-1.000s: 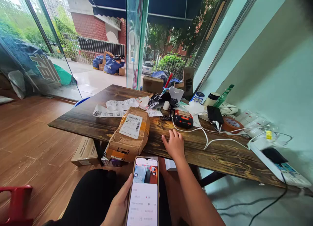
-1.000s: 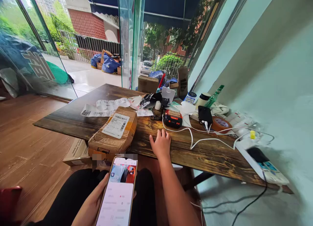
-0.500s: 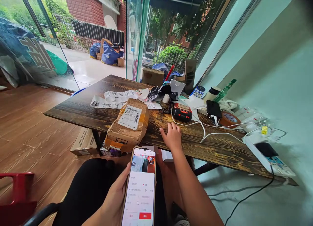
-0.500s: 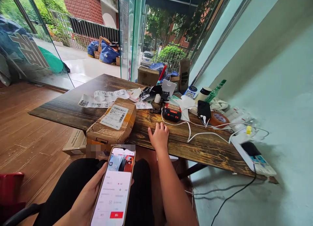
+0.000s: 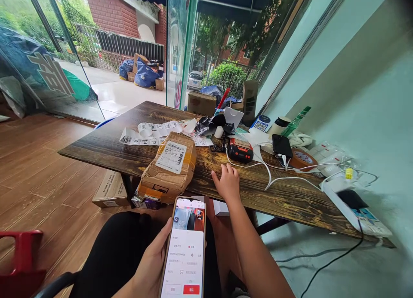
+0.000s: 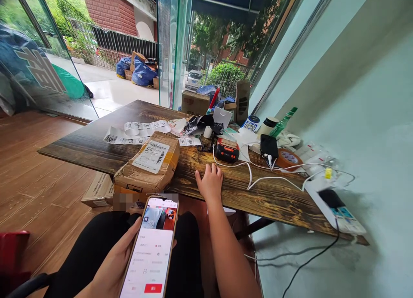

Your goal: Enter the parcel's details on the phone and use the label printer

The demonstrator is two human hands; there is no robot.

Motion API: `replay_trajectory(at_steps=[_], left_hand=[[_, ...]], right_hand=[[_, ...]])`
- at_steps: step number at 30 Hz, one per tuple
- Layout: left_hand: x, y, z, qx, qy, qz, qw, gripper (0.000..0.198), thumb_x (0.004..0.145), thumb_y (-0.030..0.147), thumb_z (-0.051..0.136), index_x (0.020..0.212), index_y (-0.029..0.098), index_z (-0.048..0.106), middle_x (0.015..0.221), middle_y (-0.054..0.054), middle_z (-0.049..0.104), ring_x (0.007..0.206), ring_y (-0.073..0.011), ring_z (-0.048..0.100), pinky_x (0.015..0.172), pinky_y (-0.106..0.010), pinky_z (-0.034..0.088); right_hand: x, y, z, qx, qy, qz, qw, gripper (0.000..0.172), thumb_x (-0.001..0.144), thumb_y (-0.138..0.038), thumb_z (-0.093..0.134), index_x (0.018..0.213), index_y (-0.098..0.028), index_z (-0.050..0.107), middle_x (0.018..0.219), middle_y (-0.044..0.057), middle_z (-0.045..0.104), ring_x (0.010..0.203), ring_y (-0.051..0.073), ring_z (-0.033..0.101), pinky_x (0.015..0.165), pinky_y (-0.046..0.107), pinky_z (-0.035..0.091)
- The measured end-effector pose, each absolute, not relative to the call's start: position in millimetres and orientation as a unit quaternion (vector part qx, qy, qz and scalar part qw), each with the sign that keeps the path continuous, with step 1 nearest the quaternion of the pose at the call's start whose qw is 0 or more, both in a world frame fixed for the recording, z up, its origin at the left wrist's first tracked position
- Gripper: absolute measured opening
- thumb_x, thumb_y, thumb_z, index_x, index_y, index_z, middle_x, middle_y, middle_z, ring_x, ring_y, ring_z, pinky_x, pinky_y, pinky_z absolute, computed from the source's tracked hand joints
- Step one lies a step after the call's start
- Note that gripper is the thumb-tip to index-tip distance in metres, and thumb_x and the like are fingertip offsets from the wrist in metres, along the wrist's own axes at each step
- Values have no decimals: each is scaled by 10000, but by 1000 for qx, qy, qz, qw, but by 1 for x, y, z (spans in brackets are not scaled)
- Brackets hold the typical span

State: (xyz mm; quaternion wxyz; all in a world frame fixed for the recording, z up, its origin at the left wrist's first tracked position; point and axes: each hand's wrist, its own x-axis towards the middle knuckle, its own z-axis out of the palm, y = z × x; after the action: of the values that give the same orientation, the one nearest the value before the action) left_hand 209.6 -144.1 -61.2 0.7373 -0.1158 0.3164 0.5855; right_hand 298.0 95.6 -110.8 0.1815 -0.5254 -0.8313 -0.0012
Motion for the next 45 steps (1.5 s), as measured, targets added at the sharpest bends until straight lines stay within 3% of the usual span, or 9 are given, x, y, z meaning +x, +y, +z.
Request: replay_trajectory(at_steps=[11, 20, 33, 36, 40, 42, 45], left_hand=[[209, -146, -64, -104, 324, 585, 736, 455, 842, 475, 517, 946, 73, 702, 796, -145, 739, 706, -237, 699, 651, -299, 537], [208, -144, -69, -83, 355, 589, 721, 493, 863, 476, 471, 1029, 58, 674, 843, -168, 735, 753, -266, 701, 670, -331, 541], [209, -151, -62, -102, 349, 602, 711, 442, 872, 445, 476, 1005, 82, 690, 902, -142, 734, 837, -263, 697, 741, -345, 548], [209, -155, -62, -90, 347, 604, 712, 478, 856, 478, 491, 1008, 69, 687, 897, -170, 728, 806, -272, 701, 691, -337, 553], [207, -161, -54, -76, 362, 621, 691, 417, 832, 424, 565, 1052, 87, 674, 1006, -153, 710, 958, -302, 663, 853, -395, 524], [205, -164, -52, -70, 373, 633, 675, 405, 807, 400, 610, 1077, 103, 665, 1035, -137, 704, 1015, -331, 634, 908, -446, 496], [204, -170, -55, -58, 408, 634, 654, 502, 782, 428, 633, 1148, 84, 622, 977, -171, 715, 981, -380, 638, 870, -515, 502]], right_hand=[[298, 96, -113, -525, -830, -5, 186, 535, 867, -440, 451, 1242, -63, 517, 1331, 205, 503, 1194, 346, 415, 1010, 463, 323], [297, 97, -113, -527, -830, 0, 184, 542, 866, -431, 467, 1246, -46, 515, 1329, 207, 502, 1201, 361, 411, 1024, 475, 331], [297, 94, -111, -523, -828, 24, 201, 541, 861, -413, 472, 1242, -31, 519, 1322, 224, 502, 1211, 376, 400, 1034, 493, 317], [297, 95, -112, -517, -826, 39, 221, 537, 851, -397, 486, 1226, -14, 529, 1313, 249, 502, 1210, 394, 401, 1030, 517, 315], [297, 98, -111, -497, -822, 73, 269, 500, 828, -358, 510, 1172, 3, 558, 1277, 284, 520, 1199, 394, 428, 1020, 549, 319], [299, 98, -107, -469, -822, 99, 307, 447, 823, -333, 507, 1143, -29, 574, 1256, 257, 547, 1188, 358, 458, 1036, 534, 316], [303, 84, -99, -410, -812, 152, 386, 338, 848, -321, 471, 1092, -119, 590, 1229, 161, 582, 1191, 268, 481, 1077, 438, 315]])
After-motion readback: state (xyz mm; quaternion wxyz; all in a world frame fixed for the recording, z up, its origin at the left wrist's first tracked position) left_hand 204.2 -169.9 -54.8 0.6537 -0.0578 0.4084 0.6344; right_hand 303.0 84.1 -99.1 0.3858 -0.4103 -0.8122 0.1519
